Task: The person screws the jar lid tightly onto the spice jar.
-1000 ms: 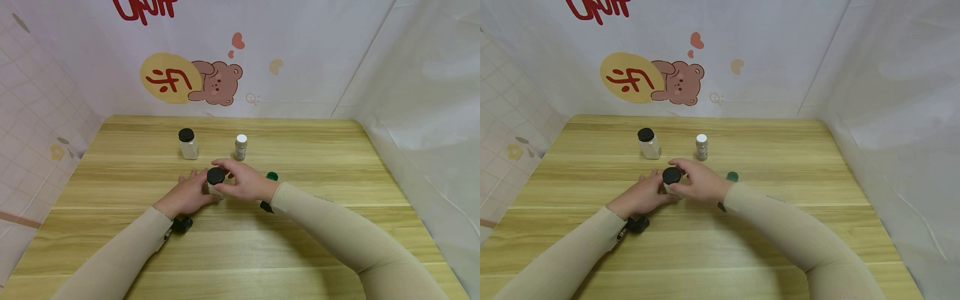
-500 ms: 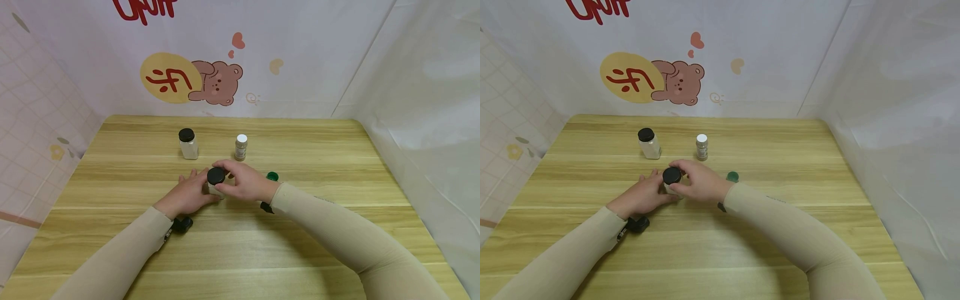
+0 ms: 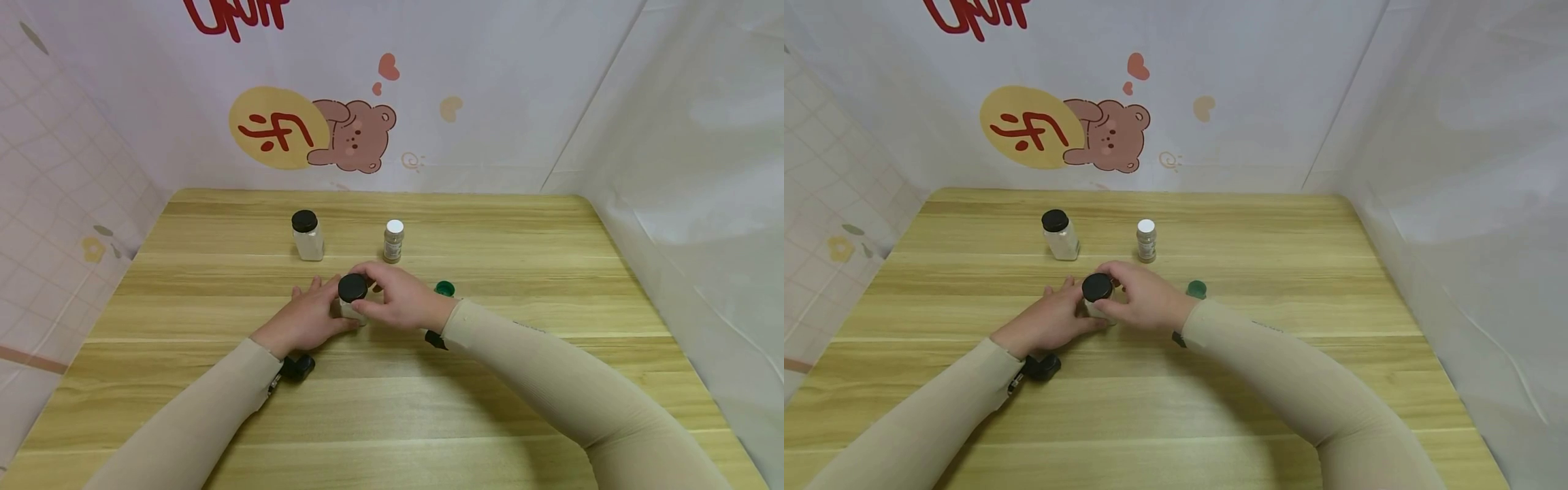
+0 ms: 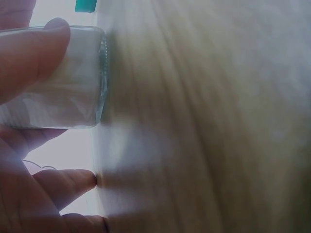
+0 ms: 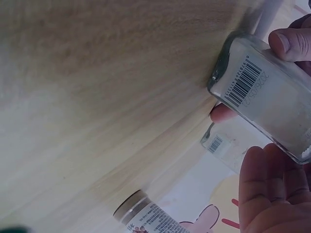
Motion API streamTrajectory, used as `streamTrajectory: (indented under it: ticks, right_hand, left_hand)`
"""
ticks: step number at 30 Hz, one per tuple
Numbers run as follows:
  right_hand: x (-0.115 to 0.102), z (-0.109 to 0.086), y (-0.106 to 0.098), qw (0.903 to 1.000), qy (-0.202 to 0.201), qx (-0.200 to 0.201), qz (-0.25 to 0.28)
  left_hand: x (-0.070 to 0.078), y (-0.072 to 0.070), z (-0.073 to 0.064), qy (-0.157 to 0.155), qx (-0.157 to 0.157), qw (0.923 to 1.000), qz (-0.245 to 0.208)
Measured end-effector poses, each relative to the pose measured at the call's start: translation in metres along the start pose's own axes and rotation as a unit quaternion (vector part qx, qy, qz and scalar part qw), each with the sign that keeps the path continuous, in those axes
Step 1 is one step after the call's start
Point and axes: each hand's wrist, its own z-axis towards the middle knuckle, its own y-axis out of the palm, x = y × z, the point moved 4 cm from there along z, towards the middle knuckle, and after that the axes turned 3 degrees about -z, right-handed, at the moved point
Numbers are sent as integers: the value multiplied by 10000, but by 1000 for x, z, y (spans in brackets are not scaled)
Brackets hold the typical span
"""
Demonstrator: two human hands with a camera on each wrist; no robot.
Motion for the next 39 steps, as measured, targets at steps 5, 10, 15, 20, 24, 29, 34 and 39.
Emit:
streamTrajectory:
  ticks: [5,10,15,20,24,29,34,39]
  right_hand:
    - [1,-1,0,10000,-19,-31,-25]
    - [2,0,2,9998,-166,49,-56]
    - [4,1,3,9999,-59,97,-60]
    - [5,0,3,10000,6,62,-59]
    - [4,0,3,9999,-98,53,-39]
    - [4,1,3,9999,-122,93,-12]
    - [5,1,3,9999,-27,103,-20]
    - [6,1,4,10000,-56,56,56]
  left_hand:
    - [-1,1,1,21,-8,10000,-27]
    - [0,1,0,6,-4,10000,-66]
    - [0,0,-1,22,0,10000,-51]
    - [0,0,0,12,-8,10000,-49]
    - [2,0,0,9,-5,10000,-40]
    - [1,0,-1,-10,-8,10000,-62]
    - [0,0,0,-30,-10,10000,-82]
    - [1,-1,0,-30,-15,10000,-56]
